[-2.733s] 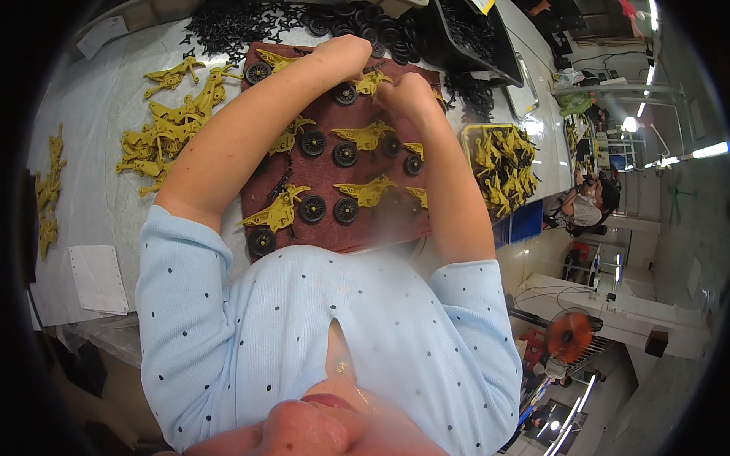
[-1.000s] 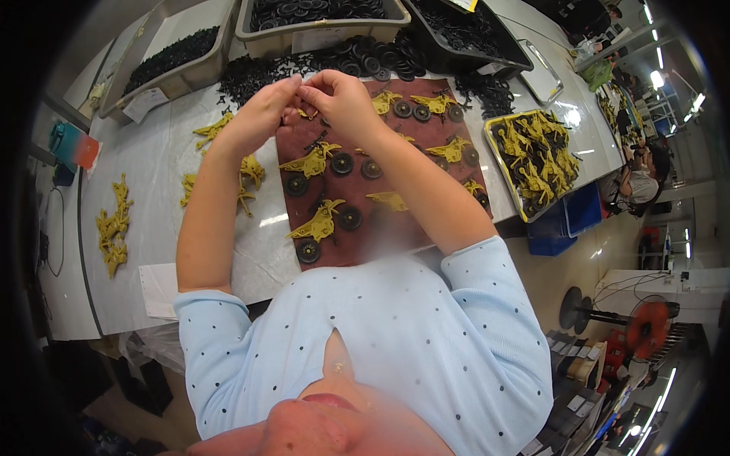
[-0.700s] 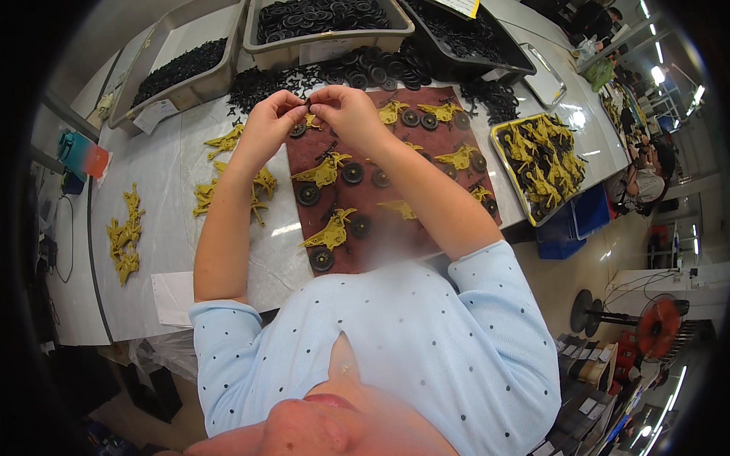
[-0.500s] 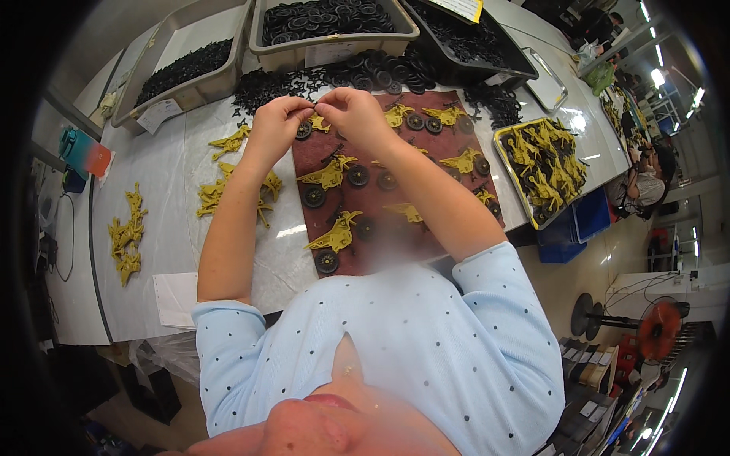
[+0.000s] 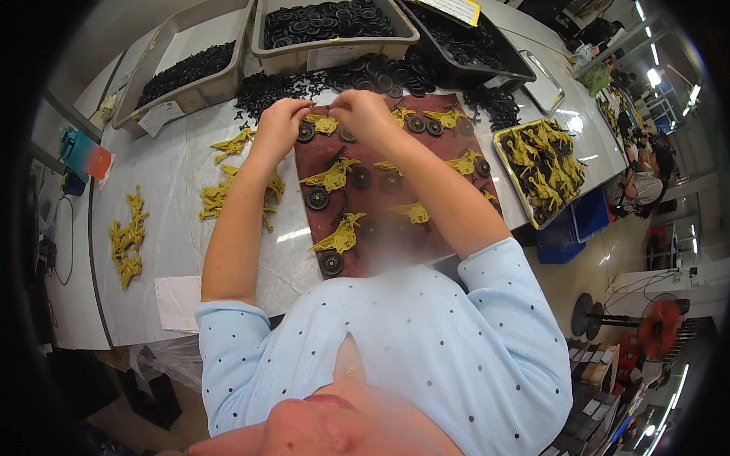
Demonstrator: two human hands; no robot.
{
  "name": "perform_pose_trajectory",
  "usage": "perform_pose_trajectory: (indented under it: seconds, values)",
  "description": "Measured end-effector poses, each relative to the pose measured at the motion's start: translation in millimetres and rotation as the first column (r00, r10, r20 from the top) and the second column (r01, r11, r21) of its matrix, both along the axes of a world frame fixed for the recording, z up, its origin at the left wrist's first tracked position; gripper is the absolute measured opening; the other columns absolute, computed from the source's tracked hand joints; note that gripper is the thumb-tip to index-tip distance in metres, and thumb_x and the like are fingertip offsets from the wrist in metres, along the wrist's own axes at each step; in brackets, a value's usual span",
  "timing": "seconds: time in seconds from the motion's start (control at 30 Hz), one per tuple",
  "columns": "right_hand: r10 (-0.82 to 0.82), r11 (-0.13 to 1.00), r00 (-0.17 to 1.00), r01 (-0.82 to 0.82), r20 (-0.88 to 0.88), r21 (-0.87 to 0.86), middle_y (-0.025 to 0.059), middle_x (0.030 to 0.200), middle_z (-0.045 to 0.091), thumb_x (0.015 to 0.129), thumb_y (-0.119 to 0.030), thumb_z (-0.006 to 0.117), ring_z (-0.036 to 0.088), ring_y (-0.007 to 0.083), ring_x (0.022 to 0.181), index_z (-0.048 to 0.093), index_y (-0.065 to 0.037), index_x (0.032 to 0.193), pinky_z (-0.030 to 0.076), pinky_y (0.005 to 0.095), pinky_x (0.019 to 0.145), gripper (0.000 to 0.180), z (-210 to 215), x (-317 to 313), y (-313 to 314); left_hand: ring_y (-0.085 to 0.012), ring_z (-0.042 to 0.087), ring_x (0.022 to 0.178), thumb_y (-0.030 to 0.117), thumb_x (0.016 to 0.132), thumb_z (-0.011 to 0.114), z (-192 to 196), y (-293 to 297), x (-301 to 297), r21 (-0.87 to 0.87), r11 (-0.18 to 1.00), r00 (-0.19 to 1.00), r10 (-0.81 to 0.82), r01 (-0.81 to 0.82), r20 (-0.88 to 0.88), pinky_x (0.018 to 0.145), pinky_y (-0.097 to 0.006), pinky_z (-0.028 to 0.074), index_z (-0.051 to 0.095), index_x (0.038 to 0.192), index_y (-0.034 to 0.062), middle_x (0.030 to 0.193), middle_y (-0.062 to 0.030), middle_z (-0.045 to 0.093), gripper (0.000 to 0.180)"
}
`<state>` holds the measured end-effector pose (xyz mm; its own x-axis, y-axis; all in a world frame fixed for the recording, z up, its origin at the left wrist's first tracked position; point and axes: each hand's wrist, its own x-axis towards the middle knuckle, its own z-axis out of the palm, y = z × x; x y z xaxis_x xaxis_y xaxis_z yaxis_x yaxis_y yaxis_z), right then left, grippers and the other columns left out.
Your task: The person assembles small plastic motorcycle toy models by hand, attaching black rubber rings as wheels to the yellow plastic motorcycle bodies.
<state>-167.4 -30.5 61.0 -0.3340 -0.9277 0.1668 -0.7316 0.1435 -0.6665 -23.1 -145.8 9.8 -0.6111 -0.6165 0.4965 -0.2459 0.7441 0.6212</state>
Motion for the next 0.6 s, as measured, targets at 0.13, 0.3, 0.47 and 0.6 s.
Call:
perform_pose_trajectory:
  seconds: [0.13,0.3,0.47,0.6]
  values:
    - [0.062,0.997,0.990,-0.056,-0.130,0.043,0.0191,0.077,0.066,0.075,-0.017,0.069,0.065,0.0331,0.076,0.069,0.002,0.084,0.050,0.0386,0.071,0.021,-18.7,-0.4,0.4,-0.0311,0.061,0.096,0.011,0.084,0.060,-23.6,-9.2,0.6,-0.085,0.994,0.982,0.080,-0.066,0.170,0.082,-0.038,0.048,0.069,0.096,0.0035,0.103,-0.0137,0.064,0.017]
    - [0.058,0.992,0.928,-0.013,-0.368,0.122,0.0210,0.079,0.065,0.075,-0.013,0.060,0.064,0.0373,0.079,0.068,0.000,0.077,0.050,0.0442,0.074,0.016,-34.3,7.0,-7.2,-0.0300,0.060,0.095,0.013,0.081,0.064,-27.6,-9.2,-1.3,-0.208,0.977,0.937,0.113,-0.045,0.331,0.081,-0.040,0.049,0.069,0.092,0.0046,0.101,-0.0100,0.064,0.015]
    - [0.032,0.987,0.911,0.035,-0.410,0.156,0.0221,0.080,0.065,0.075,-0.012,0.057,0.064,0.0379,0.080,0.068,0.001,0.076,0.051,0.0442,0.076,0.016,-41.1,8.2,-13.7,-0.0298,0.060,0.091,0.006,0.078,0.058,-18.4,-0.9,-0.3,-0.231,0.969,0.934,0.157,-0.083,0.321,0.080,-0.039,0.051,0.068,0.084,0.0046,0.092,-0.0130,0.063,0.012]
    - [0.071,0.978,0.896,0.023,-0.439,0.207,0.0234,0.081,0.065,0.074,-0.011,0.058,0.064,0.0383,0.080,0.068,0.001,0.077,0.051,0.0438,0.076,0.016,-37.5,11.8,-14.2,-0.0303,0.060,0.093,0.005,0.077,0.058,-18.3,-2.6,2.3,-0.208,0.977,0.908,0.124,-0.042,0.401,0.080,-0.039,0.052,0.068,0.084,0.0038,0.092,-0.0147,0.064,0.013]
